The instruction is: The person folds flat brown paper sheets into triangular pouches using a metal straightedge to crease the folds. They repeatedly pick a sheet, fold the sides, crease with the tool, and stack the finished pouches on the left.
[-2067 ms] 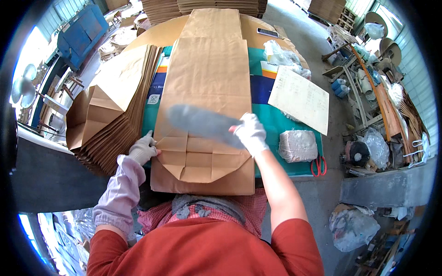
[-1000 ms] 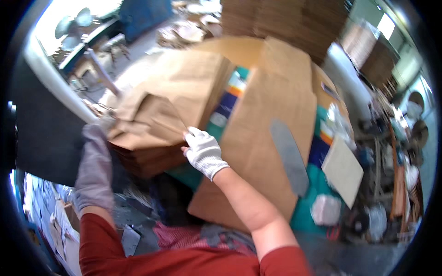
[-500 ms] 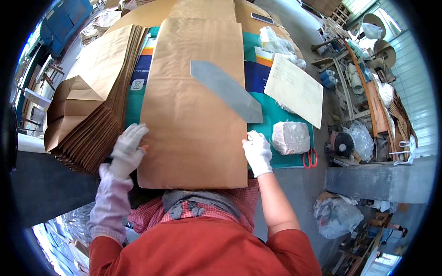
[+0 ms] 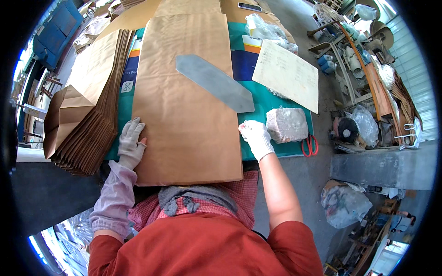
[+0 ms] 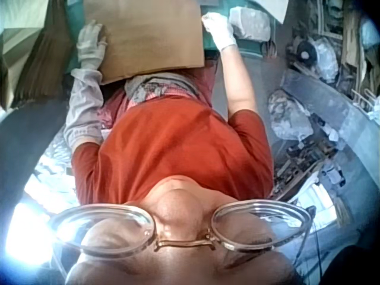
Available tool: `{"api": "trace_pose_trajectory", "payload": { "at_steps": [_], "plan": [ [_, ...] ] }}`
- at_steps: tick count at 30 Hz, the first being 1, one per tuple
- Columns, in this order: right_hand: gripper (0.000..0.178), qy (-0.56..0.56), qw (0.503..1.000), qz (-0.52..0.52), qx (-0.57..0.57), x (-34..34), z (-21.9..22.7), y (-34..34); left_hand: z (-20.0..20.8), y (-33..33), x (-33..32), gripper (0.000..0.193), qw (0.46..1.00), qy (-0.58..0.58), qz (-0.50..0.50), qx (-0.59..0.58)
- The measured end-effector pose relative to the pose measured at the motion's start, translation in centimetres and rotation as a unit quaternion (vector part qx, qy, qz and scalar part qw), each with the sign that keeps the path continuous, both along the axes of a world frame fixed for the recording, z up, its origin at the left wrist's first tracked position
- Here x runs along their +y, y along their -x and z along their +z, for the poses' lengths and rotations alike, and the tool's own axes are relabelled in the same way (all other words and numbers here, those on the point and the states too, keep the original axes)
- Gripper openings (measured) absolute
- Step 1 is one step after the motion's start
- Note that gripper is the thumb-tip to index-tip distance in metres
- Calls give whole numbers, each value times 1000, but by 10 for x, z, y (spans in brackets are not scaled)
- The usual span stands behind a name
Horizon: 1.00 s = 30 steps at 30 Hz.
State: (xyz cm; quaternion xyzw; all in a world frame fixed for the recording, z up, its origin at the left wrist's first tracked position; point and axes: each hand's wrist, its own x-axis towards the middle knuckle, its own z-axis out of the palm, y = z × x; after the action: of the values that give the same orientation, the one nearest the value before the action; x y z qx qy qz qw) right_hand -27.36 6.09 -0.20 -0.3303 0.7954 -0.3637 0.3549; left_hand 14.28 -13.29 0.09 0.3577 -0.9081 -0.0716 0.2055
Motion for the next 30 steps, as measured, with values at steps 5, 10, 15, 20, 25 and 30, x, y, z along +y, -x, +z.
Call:
{"api": "trace_pose_trajectory", "payload": {
  "at_steps": [5,10,15,20,25,30],
  "plan": [
    [20,46,997,22,60,9,1,-8,9,-4,-3,56,999,-27,-33,3],
    [25,-42,992,36,110,5,-6,0,6,-2,0,54,1000,-14,-25,11],
    [21,-60,996,32,58,3,-1,5,6,1,2,54,1000,-13,-20,5],
    [37,9,991,97,87,0,8,2,11,-9,0,47,999,-35,-28,27],
    [29,276,833,229,421,21,-5,-23,45,-18,-17,47,989,-104,-95,-37],
    [8,239,900,289,224,-1,8,2,82,-28,-29,37,968,-162,-173,-82]
  ]
}}
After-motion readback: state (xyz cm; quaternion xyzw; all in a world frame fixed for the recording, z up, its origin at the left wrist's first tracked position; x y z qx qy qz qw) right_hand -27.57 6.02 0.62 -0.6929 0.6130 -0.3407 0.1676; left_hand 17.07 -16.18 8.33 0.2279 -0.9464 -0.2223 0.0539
